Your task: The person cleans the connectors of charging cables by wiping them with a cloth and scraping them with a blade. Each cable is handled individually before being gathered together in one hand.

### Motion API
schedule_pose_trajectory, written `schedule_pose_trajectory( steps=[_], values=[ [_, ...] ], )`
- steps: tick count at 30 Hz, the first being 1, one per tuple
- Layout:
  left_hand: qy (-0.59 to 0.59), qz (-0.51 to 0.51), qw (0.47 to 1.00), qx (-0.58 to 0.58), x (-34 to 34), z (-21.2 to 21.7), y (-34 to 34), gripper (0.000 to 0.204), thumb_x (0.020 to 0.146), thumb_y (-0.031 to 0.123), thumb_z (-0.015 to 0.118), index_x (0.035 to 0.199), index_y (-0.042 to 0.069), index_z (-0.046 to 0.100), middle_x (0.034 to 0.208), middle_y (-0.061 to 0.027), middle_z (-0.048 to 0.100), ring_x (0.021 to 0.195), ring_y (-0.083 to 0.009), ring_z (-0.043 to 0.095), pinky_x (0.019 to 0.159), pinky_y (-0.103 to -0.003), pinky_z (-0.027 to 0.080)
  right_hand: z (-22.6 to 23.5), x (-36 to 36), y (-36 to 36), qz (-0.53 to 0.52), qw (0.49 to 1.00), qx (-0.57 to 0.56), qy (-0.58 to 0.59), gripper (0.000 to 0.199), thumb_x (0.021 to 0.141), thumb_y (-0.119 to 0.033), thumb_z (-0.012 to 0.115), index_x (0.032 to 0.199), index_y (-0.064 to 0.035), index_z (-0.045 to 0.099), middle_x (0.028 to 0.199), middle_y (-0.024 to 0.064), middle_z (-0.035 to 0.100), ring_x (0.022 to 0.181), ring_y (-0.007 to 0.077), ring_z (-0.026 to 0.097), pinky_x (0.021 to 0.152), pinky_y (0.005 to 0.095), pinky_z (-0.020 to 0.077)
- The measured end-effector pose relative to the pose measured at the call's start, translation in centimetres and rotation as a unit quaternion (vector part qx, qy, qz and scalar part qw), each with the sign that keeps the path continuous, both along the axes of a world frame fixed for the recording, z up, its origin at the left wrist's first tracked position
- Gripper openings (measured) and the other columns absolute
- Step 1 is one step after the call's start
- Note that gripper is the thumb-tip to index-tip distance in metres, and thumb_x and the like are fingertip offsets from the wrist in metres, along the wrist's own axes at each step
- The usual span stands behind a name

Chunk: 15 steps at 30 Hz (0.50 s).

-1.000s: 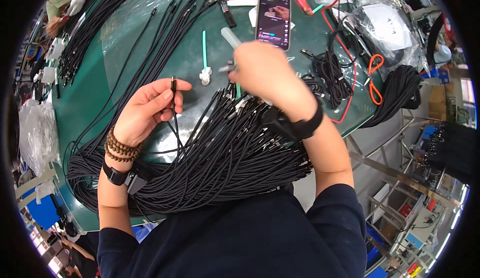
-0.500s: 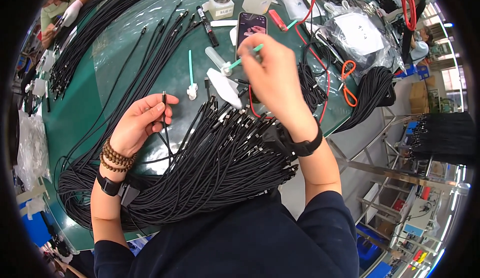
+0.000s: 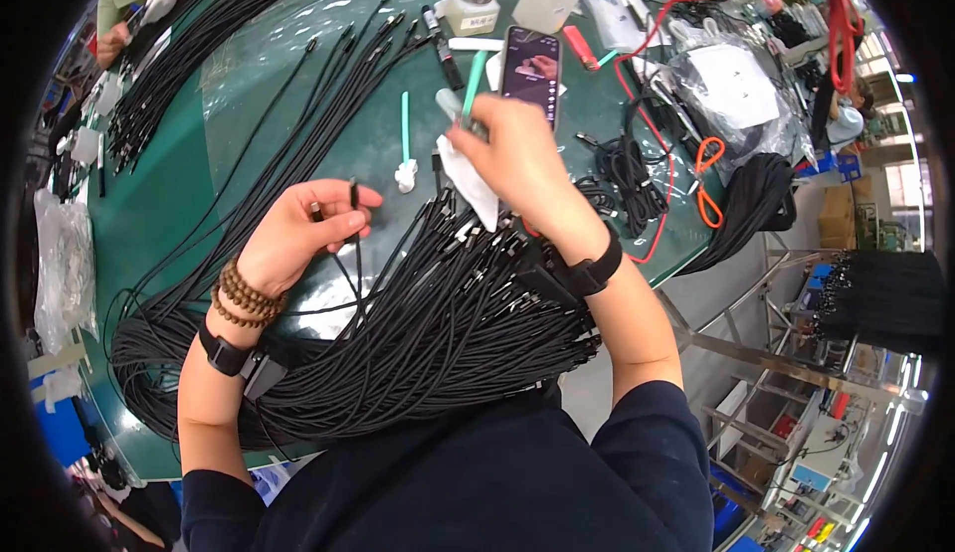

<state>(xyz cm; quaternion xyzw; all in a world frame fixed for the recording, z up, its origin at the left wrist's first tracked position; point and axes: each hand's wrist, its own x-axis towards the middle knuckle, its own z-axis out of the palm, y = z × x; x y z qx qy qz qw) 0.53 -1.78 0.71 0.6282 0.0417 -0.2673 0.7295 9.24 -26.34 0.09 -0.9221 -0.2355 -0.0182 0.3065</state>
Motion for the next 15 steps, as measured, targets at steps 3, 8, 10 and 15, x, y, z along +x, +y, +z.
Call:
schedule_pose_trajectory(
  steps=[3, 8, 10, 15],
  values=[
    [0.008, 0.013, 1.0, 0.013, 0.2, -1.4, 0.2, 0.018, 0.085, 0.009, 0.068, 0.102, 0.002, 0.065, 0.08, 0.0034, 0.063, 0.068, -0.0006, 0.052, 0.058, -0.014, 0.038, 2.8, -0.7, 3.3, 0.023, 0.97, 0.167, 0.173, 0.015, 0.086, -0.014, 0.066, 0.086, 0.0004, 0.064, 0.069, 0.0021, 0.062, 0.059, 0.0044, 0.053, 0.053, 0.0198, 0.0402],
    [0.022, 0.014, 0.999, 0.026, 0.7, -2.5, -0.1, 0.014, 0.083, 0.009, 0.07, 0.094, 0.003, 0.066, 0.075, 0.0046, 0.062, 0.064, 0.0002, 0.051, 0.055, -0.014, 0.036, 0.0, -1.2, 6.2, 0.03, 0.923, 0.309, 0.227, 0.014, 0.085, -0.012, 0.066, 0.087, 0.0013, 0.063, 0.067, 0.0009, 0.061, 0.056, 0.0046, 0.052, 0.05, 0.0196, 0.0394],
    [0.027, 0.014, 0.999, 0.033, 0.8, -2.6, -0.1, 0.013, 0.083, 0.009, 0.071, 0.093, 0.004, 0.065, 0.075, 0.0046, 0.062, 0.064, 0.0003, 0.051, 0.055, -0.014, 0.036, -0.6, -1.6, 6.3, 0.054, 0.934, 0.284, 0.208, 0.014, 0.085, -0.012, 0.066, 0.086, 0.001, 0.062, 0.067, 0.0004, 0.061, 0.056, 0.0041, 0.051, 0.049, 0.0198, 0.0383],
    [0.022, 0.014, 1.0, 0.012, 0.9, -2.7, 0.0, 0.011, 0.082, 0.008, 0.071, 0.088, 0.003, 0.064, 0.076, 0.0026, 0.063, 0.068, -0.0018, 0.054, 0.06, -0.016, 0.04, -0.1, -1.6, 6.6, 0.025, 0.961, 0.217, 0.17, 0.013, 0.085, -0.011, 0.066, 0.084, 0.0005, 0.062, 0.065, -0.0014, 0.059, 0.055, 0.0025, 0.048, 0.048, 0.0205, 0.0357]
  ],
)
